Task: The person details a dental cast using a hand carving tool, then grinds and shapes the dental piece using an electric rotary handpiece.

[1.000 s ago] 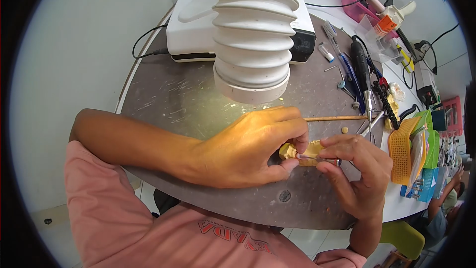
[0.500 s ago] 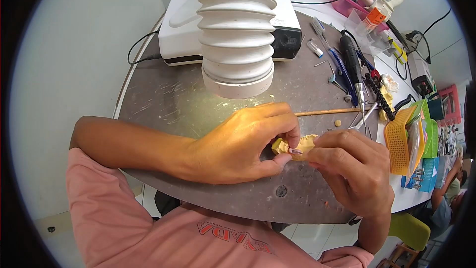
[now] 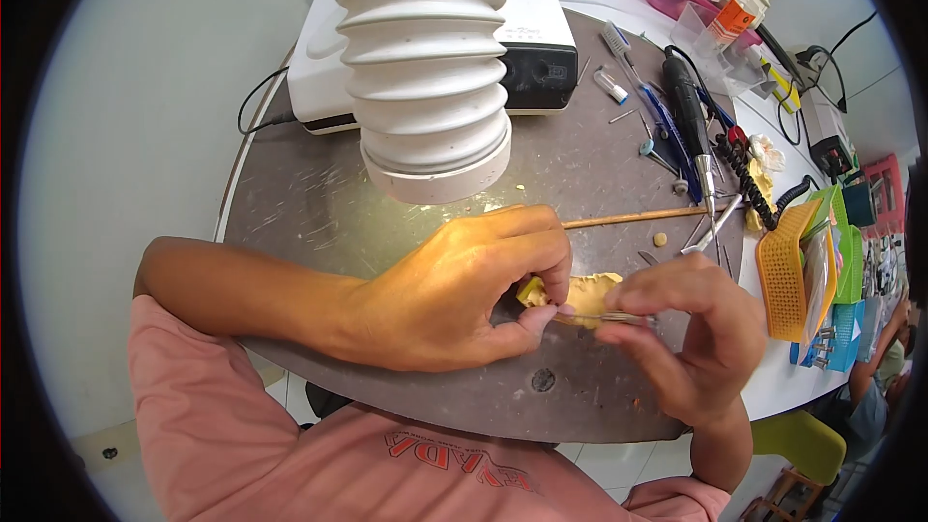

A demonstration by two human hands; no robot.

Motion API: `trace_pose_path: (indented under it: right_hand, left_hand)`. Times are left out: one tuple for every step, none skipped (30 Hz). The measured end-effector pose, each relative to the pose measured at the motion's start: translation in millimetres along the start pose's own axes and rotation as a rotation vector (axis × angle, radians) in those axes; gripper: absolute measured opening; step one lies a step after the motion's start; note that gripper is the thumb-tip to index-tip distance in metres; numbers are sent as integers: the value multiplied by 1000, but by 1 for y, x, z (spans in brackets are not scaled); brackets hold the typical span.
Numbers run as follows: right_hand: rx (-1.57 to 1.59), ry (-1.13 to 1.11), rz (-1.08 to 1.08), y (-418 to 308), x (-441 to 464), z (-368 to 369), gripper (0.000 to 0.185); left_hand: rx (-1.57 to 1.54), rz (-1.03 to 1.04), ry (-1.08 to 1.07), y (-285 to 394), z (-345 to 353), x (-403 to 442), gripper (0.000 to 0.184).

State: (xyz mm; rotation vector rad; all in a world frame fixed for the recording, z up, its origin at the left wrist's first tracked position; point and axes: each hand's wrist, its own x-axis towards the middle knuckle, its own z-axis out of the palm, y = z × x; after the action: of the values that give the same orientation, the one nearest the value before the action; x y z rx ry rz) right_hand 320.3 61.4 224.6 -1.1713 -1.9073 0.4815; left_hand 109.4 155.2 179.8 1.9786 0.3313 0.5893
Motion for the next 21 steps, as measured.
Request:
trace_pose_path:
  right_hand:
    - [25,76,-35,2,-2,-2,28]
    - [28,77,-32,2,-3,-3,28]
    - [-35,101,-34,1,-5,-4,29]
    - [-97,126,-35,0,-6,-5,30]
    - [-94,128,-34,-1,-6,-6,30]
    - [-140,118,-51,-2,-7,-5,32]
    - [-186,107,-68,-3,-7,-5,34]
    - [-184,109,-68,-4,-8,-4,34]
    - [-188,90,-78,-5,-8,-3,34]
    - [-193,69,-87,-6,-8,-2,35]
    - [-191,69,-87,-7,-9,-2,35]
    - [-202,52,-92,-7,-9,-1,35]
    - [-214,36,-98,-8,-8,0,34]
    - [-214,36,-97,-8,-8,1,34]
    - [-222,40,-98,-7,-8,3,35]
    - [-230,45,-99,-6,-9,4,35]
    - [-230,44,-100,-5,-9,5,35]
    - [-237,51,-103,-5,-10,5,36]
    - [-243,58,-107,-5,-10,5,37]
    - [-243,57,-108,-5,-10,6,37]
    - [-250,56,-110,-5,-10,6,38]
  left_hand:
    - [0,-2,-3,0,-1,0,19]
    - [4,-10,-4,2,-1,0,19]
    - [9,-18,-5,2,-1,1,20]
    - [11,-21,-7,2,-1,1,20]
    - [10,-18,-1,1,-1,1,21]
    - [9,-15,5,1,-1,1,22]
    - [11,-18,3,1,-1,1,22]
    - [18,-21,1,1,-1,2,23]
    - [25,-23,-1,1,-1,2,23]
    - [25,-25,-2,1,-2,2,23]
    - [29,-22,0,2,-1,2,24]
    - [33,-17,2,1,-1,2,24]
    - [33,-18,1,1,-1,2,24]
    - [35,-14,1,1,-1,1,25]
    - [37,-9,0,1,-1,1,25]
    - [36,-9,1,1,-1,1,25]
    - [38,-7,3,1,-1,2,25]
    - [39,-5,6,1,-1,2,25]
    - [39,-5,8,1,-1,1,25]
    - [36,-4,9,1,0,1,25]
    - [33,-3,10,1,0,1,25]
